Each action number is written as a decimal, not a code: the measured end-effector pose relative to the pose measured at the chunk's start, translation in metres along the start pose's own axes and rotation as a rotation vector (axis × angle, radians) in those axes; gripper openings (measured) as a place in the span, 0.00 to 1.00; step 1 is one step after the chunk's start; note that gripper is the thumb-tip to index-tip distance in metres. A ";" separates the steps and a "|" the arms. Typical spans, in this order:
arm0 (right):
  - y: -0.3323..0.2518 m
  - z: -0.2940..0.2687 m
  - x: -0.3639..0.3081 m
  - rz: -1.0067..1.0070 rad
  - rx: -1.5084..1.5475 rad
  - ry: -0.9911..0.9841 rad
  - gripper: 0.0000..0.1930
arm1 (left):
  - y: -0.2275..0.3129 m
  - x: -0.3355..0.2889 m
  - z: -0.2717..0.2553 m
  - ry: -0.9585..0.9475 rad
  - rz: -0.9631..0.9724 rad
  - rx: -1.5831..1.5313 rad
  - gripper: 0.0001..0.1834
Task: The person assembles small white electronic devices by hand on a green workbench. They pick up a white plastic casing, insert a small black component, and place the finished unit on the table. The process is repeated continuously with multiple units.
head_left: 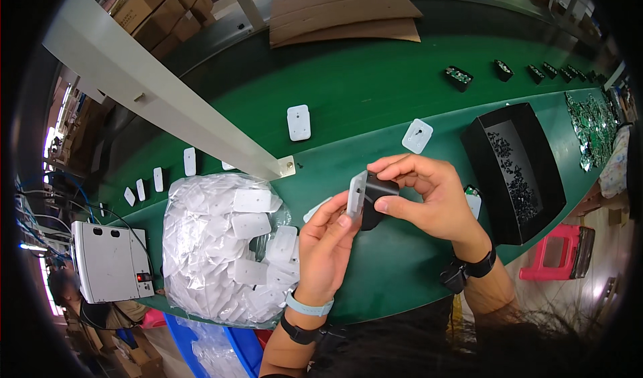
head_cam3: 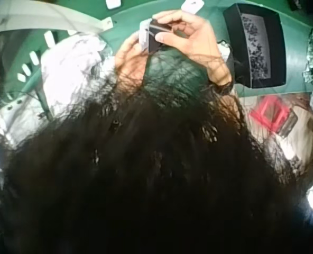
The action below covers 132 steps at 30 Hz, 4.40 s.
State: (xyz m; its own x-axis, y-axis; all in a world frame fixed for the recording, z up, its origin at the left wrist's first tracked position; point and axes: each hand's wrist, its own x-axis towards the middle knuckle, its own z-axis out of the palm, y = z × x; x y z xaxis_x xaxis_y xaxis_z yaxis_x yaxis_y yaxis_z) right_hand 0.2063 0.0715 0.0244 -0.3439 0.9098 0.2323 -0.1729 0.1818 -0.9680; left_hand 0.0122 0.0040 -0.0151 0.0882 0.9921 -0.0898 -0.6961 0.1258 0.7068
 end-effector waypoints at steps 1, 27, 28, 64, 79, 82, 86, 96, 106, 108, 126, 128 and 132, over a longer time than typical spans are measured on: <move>0.001 0.001 0.000 -0.005 -0.011 0.010 0.14 | 0.000 -0.001 0.002 0.002 0.024 0.043 0.23; 0.026 0.020 0.058 0.098 -0.299 -0.011 0.15 | 0.002 -0.004 0.015 0.331 0.678 1.165 0.30; 0.036 0.009 0.082 0.135 -0.374 -0.006 0.15 | 0.002 -0.003 0.014 0.348 0.698 1.203 0.29; -0.016 -0.063 -0.006 0.203 -1.180 -0.368 0.02 | -0.004 0.006 -0.002 0.389 0.636 1.488 0.08; -0.008 -0.052 -0.006 0.190 -1.393 -0.417 0.05 | -0.010 0.003 0.003 0.276 0.211 0.839 0.11; -0.015 -0.059 0.004 0.108 -0.994 -0.429 0.06 | -0.009 0.001 0.009 0.218 0.118 0.738 0.13; -0.023 -0.043 0.009 -0.054 -0.736 -0.392 0.06 | -0.007 0.002 0.011 0.163 0.038 0.669 0.16; -0.005 -0.018 0.011 -0.252 -0.656 -0.318 0.06 | -0.007 0.000 0.011 0.010 0.007 0.444 0.23; -0.006 -0.008 0.010 -0.342 -0.637 -0.269 0.06 | -0.003 -0.001 0.013 -0.001 0.110 0.454 0.31; -0.008 -0.008 0.009 -0.336 -0.616 -0.280 0.06 | -0.001 -0.002 0.017 0.002 0.155 0.434 0.33; 0.001 0.007 0.004 -0.312 -0.587 -0.234 0.08 | -0.003 0.002 0.022 0.191 0.208 0.239 0.20; 0.001 0.008 0.004 -0.347 -0.631 -0.206 0.08 | -0.003 -0.001 0.012 0.161 0.223 0.396 0.19; 0.005 0.012 0.006 -0.453 -0.735 -0.141 0.09 | -0.003 -0.003 0.008 0.101 0.243 0.387 0.18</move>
State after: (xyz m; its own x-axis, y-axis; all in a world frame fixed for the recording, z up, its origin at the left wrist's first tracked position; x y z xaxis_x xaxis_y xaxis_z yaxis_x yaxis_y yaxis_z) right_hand 0.1928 0.0732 0.0216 -0.5058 0.6460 0.5717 0.3020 0.7534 -0.5842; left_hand 0.0198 0.0006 -0.0109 -0.1277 0.9902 0.0564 -0.3690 -0.1002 0.9240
